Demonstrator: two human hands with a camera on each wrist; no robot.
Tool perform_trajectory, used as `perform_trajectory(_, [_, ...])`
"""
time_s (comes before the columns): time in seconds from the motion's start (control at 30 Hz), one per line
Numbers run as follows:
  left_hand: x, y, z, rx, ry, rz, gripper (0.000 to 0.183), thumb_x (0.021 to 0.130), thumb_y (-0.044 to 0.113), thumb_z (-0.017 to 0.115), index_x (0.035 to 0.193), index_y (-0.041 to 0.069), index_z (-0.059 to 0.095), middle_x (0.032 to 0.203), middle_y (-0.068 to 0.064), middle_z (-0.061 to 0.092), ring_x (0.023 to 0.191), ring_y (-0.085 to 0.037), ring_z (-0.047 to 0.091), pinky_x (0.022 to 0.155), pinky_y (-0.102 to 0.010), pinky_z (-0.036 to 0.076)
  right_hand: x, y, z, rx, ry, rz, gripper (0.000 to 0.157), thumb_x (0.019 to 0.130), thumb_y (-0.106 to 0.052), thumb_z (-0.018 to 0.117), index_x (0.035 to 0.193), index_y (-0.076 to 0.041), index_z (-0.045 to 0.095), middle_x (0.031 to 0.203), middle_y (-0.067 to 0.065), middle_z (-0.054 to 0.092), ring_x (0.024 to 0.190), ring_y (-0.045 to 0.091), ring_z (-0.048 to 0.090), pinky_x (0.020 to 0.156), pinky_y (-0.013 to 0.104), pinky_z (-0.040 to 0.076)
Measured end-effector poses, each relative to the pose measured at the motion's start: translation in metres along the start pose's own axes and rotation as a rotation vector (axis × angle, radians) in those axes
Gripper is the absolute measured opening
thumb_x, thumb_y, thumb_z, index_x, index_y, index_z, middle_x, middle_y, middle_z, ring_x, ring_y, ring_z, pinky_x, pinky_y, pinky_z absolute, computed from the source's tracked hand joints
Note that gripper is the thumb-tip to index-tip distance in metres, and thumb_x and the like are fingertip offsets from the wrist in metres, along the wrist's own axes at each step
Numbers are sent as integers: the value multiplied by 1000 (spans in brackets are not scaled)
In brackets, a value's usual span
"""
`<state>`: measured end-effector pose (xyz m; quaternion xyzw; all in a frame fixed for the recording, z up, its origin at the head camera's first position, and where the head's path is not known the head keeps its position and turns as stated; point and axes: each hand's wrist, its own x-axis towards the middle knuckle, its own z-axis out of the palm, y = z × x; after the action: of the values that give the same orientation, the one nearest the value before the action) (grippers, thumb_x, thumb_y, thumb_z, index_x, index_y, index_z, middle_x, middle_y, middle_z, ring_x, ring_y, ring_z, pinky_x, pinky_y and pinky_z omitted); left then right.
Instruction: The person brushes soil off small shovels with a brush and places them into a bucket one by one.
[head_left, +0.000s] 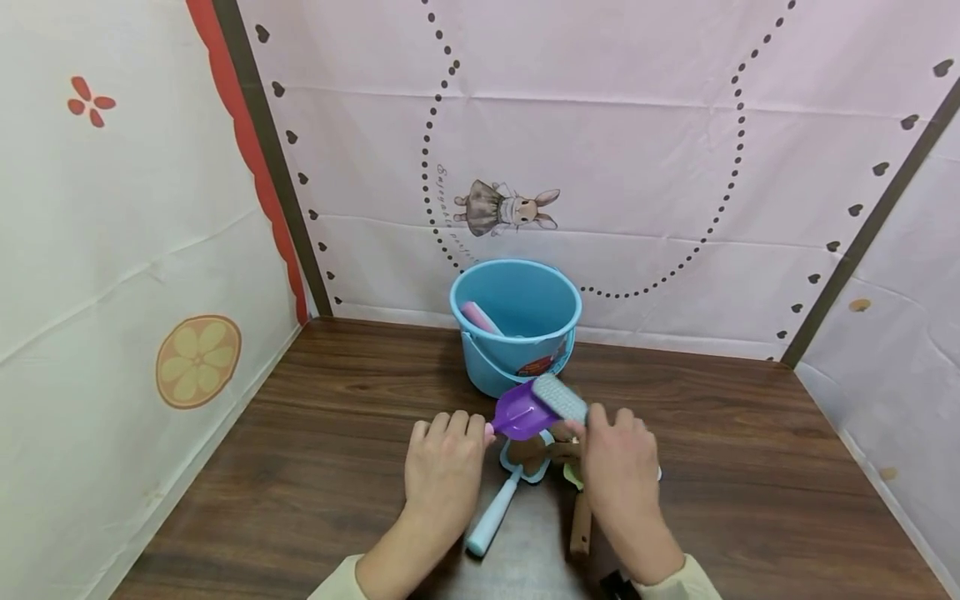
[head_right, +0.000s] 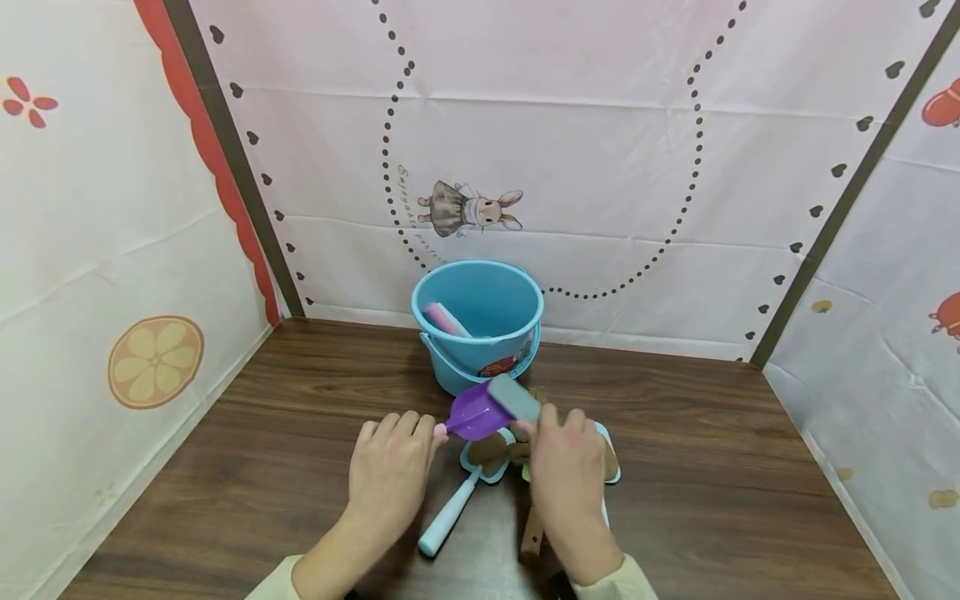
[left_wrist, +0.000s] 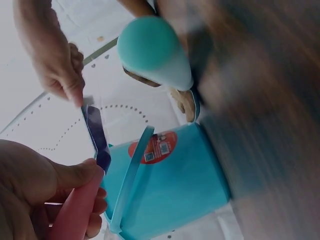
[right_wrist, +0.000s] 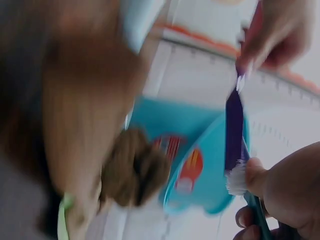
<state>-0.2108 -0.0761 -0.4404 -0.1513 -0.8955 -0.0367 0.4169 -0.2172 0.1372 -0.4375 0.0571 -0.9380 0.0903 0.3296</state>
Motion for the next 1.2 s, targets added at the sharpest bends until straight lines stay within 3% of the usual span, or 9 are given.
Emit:
perform_trajectory(0.17, [0, 0, 0, 3, -4, 8, 28, 91, 31, 76, 77, 9, 65, 68, -6, 57, 59, -23, 51, 56, -34, 33, 6, 11, -6, 20, 30, 35, 40, 91, -35, 73, 82, -2, 51, 66, 14, 42, 57, 36, 48, 52, 49, 42])
perform_trajectory(0.27, [0, 1, 0, 2, 13, 11, 29, 95, 33, 68, 79, 9, 66, 70, -7, 58, 62, -24, 52, 57, -35, 34, 2, -2, -7, 76, 61, -79, 41, 92, -39, 68, 83, -3, 52, 66, 11, 41, 55, 32, 46, 50, 43, 39])
perform_trajectory(0.43, [2, 3, 0, 3, 41, 31, 38, 95, 42, 48, 84, 10, 66, 74, -7, 59, 65, -25, 53, 59, -36, 35, -7, -23, -3, 38, 133, -238, 53, 101, -52, 42, 78, -5, 48, 68, 10, 43, 55, 27, 41, 51, 36, 33])
perform_trajectory(0.5, [3, 4, -1, 9, 48, 40, 39, 95, 43, 47, 85, 10, 66, 74, -6, 59, 66, -24, 53, 59, -37, 35, -7, -22, -2, -3, 146, -227, 54, 101, -53, 38, 77, -4, 47, 67, 10, 43, 55, 26, 40, 51, 36, 33])
perform_trajectory(0.73, [3, 2, -2, 12, 48, 41, 39, 98, 40, 50, 78, 10, 64, 68, -5, 55, 61, -22, 49, 58, -35, 34, 4, 7, -3, -21, 107, -44, 42, 91, -39, 69, 83, 0, 55, 66, 14, 45, 55, 34, 47, 50, 45, 40])
perform_trajectory(0.83, [3, 2, -1, 10, 42, 35, 38, 98, 40, 52, 78, 10, 64, 69, -5, 56, 61, -22, 49, 58, -35, 34, 6, 12, -7, -8, 108, -11, 41, 90, -36, 72, 83, 0, 55, 67, 15, 45, 56, 36, 48, 50, 48, 39])
perform_trajectory(0.97, [3, 1, 0, 11, 45, 23, 35, 97, 39, 57, 78, 11, 64, 70, -6, 57, 63, -23, 50, 59, -37, 36, 1, -5, -10, 33, 144, -96, 47, 96, -46, 59, 81, -2, 52, 64, 12, 40, 53, 34, 45, 48, 43, 36])
perform_trajectory(1.1, [3, 0, 1, 3, 53, 26, 34, 93, 40, 57, 80, 10, 66, 72, -6, 58, 65, -24, 51, 59, -37, 35, -10, -27, -8, 35, 89, -194, 55, 100, -56, 40, 79, -6, 48, 65, 8, 37, 53, 26, 40, 49, 35, 31])
perform_trajectory(1.2, [2, 0, 1, 4, 53, 29, 33, 92, 40, 58, 79, 10, 66, 72, -6, 57, 64, -23, 51, 59, -37, 35, -14, -29, -5, 20, 41, -186, 49, 98, -52, 52, 79, -7, 48, 66, 7, 38, 54, 25, 40, 50, 34, 31])
